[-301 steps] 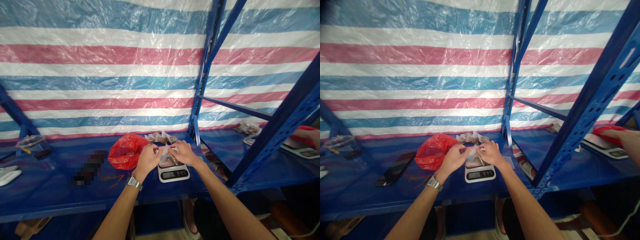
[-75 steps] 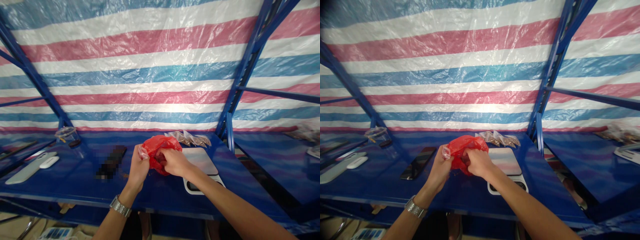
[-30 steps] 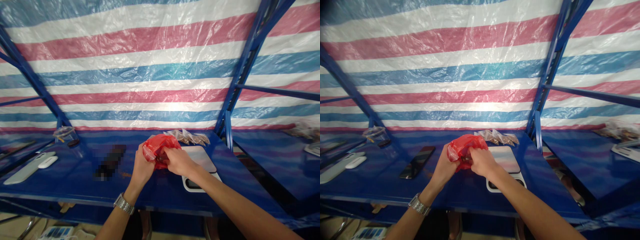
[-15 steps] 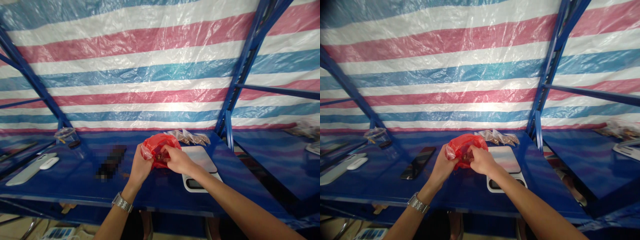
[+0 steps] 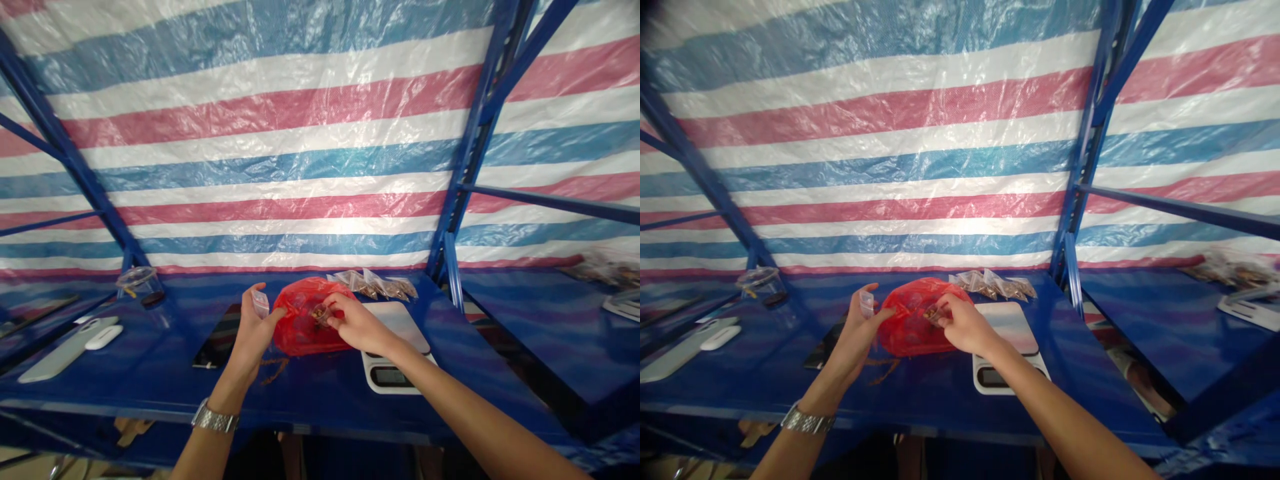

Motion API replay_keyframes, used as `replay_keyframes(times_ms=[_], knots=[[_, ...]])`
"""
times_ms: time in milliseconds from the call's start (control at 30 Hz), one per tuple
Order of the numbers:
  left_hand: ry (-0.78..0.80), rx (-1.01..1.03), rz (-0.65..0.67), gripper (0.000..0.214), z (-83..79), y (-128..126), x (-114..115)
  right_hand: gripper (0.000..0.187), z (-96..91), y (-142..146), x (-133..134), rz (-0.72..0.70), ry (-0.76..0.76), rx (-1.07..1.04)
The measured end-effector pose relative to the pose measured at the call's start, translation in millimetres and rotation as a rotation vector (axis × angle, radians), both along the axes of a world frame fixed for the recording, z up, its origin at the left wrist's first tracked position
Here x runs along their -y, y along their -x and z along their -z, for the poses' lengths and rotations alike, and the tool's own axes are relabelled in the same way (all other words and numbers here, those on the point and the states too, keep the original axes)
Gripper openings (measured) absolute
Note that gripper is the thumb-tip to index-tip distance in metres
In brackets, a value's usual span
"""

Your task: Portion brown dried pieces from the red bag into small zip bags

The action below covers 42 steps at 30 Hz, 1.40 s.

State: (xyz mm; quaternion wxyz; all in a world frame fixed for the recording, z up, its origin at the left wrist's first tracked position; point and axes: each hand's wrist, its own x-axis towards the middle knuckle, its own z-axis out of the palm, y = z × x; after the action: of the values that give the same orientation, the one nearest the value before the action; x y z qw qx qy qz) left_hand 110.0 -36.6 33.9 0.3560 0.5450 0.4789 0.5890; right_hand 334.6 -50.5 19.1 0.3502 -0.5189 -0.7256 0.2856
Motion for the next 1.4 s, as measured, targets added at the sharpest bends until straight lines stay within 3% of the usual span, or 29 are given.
replay_keyframes(times_ms=[133, 267, 333, 467, 567, 700, 800, 900, 1100, 1267, 1400], knots=[[-0.146, -0.009, -0.065, 0.061, -24.8, -6.4, 16.4, 0.021, -3.2, -1.6, 2.8, 0.019, -0.075, -0.077], [-0.354, -0.048, -0.106, 0.042, -41.7, -28.2, 41.4, 0.021, -4.7, -3.4, 4.0, 0.040, -0.089, -0.176], [-0.360, -0.056, -0.039, 0.031, -43.4, -44.2, 51.7, 0.021, -7.0, -3.9, 4.5, 0.033, -0.088, -0.234], [-0.260, -0.063, 0.134, 0.035, -35.1, -70.1, 57.7, 0.020, -14.2, -6.6, 7.4, 0.017, -0.099, -0.323], [-0.162, -0.134, 0.210, 0.040, -28.3, -74.5, 50.3, 0.019, -18.4, -11.5, 10.0, 0.026, -0.100, -0.327], [-0.105, -0.114, 0.150, 0.027, -29.4, -64.6, 38.5, 0.021, -23.7, -17.2, 12.7, 0.061, -0.098, -0.289], [-0.095, -0.017, 0.085, 0.032, -32.3, -57.4, 36.4, 0.024, -27.9, -17.8, 13.2, 0.075, -0.102, -0.288], [-0.074, 0.022, 0.109, 0.041, -29.0, -57.6, 37.6, 0.027, -30.3, -17.8, 11.6, 0.060, -0.128, -0.326], [-0.104, -0.262, 0.164, 0.024, -11.0, -68.2, 33.0, 0.029, -38.0, -23.3, 12.1, 0.090, -0.181, -0.344], [-0.079, -0.284, 0.179, 0.023, -5.0, -72.1, 26.6, 0.031, -48.2, -21.0, 24.4, 0.014, -0.185, -0.154], [-0.060, -0.309, 0.233, 0.024, -3.2, -72.9, 26.0, 0.036, -47.3, -14.3, 31.4, 0.028, -0.331, 0.091]])
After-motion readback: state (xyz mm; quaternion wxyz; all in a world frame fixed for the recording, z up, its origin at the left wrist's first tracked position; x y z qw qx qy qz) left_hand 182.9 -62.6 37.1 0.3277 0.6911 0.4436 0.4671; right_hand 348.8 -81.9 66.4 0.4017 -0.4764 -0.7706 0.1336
